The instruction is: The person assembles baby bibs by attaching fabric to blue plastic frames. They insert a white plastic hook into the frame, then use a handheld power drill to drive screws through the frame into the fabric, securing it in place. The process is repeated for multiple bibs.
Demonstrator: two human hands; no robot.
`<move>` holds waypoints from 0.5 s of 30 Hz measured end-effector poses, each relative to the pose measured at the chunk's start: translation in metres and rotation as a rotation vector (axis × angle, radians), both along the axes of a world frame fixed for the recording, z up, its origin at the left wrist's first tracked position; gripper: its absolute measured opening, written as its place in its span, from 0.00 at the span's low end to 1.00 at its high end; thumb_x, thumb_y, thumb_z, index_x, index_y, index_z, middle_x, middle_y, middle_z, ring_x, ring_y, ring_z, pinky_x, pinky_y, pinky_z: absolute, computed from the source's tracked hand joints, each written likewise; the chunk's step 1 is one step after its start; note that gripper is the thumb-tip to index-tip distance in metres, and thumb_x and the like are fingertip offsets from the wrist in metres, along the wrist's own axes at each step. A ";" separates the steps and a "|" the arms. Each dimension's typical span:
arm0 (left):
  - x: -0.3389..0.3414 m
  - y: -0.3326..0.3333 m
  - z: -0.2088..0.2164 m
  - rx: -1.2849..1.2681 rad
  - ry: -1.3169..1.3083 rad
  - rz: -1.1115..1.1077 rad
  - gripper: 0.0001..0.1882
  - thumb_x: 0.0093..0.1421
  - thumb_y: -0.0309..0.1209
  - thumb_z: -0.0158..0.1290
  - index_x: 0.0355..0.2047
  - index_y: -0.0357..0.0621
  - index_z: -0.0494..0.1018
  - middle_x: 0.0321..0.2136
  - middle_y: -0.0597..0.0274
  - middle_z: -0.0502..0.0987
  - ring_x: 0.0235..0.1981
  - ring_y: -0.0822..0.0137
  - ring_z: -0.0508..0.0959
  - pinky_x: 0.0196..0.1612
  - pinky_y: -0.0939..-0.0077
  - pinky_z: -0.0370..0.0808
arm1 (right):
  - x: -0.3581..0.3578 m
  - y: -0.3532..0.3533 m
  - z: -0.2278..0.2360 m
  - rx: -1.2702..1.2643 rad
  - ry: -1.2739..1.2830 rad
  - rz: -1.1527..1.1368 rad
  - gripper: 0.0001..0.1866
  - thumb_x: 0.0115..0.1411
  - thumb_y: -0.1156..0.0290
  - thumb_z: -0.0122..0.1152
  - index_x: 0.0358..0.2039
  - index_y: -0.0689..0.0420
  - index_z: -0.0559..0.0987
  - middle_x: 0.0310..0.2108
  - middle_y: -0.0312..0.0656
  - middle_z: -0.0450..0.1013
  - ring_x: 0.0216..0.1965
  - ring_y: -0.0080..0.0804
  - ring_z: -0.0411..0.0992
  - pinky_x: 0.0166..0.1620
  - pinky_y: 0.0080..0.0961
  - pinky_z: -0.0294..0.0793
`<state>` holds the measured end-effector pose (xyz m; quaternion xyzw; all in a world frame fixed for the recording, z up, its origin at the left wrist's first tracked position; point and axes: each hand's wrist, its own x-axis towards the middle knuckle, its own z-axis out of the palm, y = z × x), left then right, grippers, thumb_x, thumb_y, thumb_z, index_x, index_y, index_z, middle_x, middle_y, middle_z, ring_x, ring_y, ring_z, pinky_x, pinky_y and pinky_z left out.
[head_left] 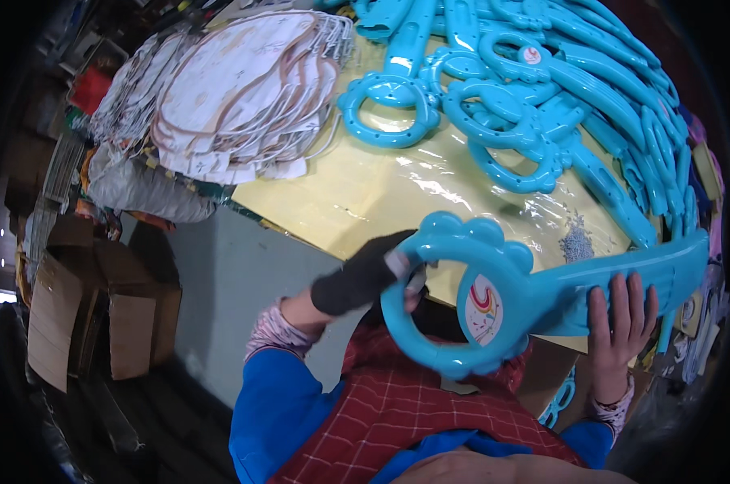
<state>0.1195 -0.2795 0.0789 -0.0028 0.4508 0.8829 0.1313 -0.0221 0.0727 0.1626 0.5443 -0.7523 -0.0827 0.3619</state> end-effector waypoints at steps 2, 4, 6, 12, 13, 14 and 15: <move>-0.006 -0.035 -0.026 -0.657 0.348 0.316 0.25 0.71 0.49 0.41 0.48 0.39 0.74 0.37 0.58 0.79 0.37 0.65 0.78 0.45 0.68 0.75 | 0.006 -0.004 0.015 0.049 -0.120 -0.047 0.20 0.63 0.70 0.61 0.55 0.57 0.73 0.50 0.49 0.74 0.56 0.51 0.71 0.59 0.57 0.67; -0.017 -0.087 -0.018 -1.612 0.454 0.823 0.20 0.67 0.39 0.51 0.50 0.34 0.73 0.48 0.46 0.78 0.51 0.54 0.77 0.55 0.62 0.71 | 0.008 -0.006 0.024 0.049 -0.254 -0.037 0.22 0.58 0.70 0.65 0.51 0.64 0.73 0.44 0.52 0.76 0.48 0.52 0.75 0.52 0.47 0.74; -0.035 -0.147 -0.002 -2.081 0.380 1.035 0.17 0.60 0.31 0.56 0.49 0.38 0.74 0.44 0.47 0.78 0.48 0.45 0.77 0.51 0.57 0.74 | 0.015 0.005 0.020 -0.011 -0.514 -0.082 0.21 0.54 0.71 0.67 0.48 0.64 0.74 0.44 0.53 0.75 0.45 0.52 0.76 0.49 0.45 0.75; -0.022 -0.269 -0.026 -2.395 0.570 1.068 0.12 0.55 0.34 0.57 0.40 0.45 0.78 0.38 0.56 0.81 0.40 0.54 0.79 0.46 0.57 0.75 | 0.006 0.102 -0.056 -0.578 -1.409 -0.328 0.28 0.57 0.68 0.60 0.56 0.68 0.68 0.44 0.46 0.73 0.45 0.35 0.72 0.48 0.28 0.71; -0.020 -0.277 -0.023 -2.395 0.602 1.119 0.13 0.56 0.34 0.57 0.40 0.43 0.78 0.37 0.55 0.81 0.39 0.54 0.80 0.45 0.58 0.76 | 0.001 0.128 -0.075 -0.665 -1.597 -0.328 0.29 0.59 0.66 0.59 0.57 0.68 0.68 0.46 0.44 0.73 0.46 0.32 0.71 0.49 0.26 0.70; -0.026 -0.273 -0.019 -2.384 0.641 1.170 0.13 0.56 0.34 0.58 0.39 0.42 0.79 0.37 0.54 0.81 0.39 0.54 0.80 0.44 0.58 0.76 | 0.005 0.145 -0.092 -0.764 -1.776 -0.330 0.29 0.61 0.64 0.58 0.58 0.68 0.68 0.47 0.43 0.73 0.47 0.28 0.70 0.49 0.25 0.70; -0.040 -0.239 0.007 -2.042 0.468 1.179 0.14 0.56 0.33 0.58 0.41 0.41 0.79 0.37 0.53 0.81 0.37 0.54 0.81 0.43 0.60 0.77 | 0.015 0.143 -0.105 -0.887 -1.757 -0.217 0.33 0.62 0.54 0.56 0.58 0.67 0.68 0.44 0.41 0.72 0.43 0.26 0.71 0.45 0.24 0.71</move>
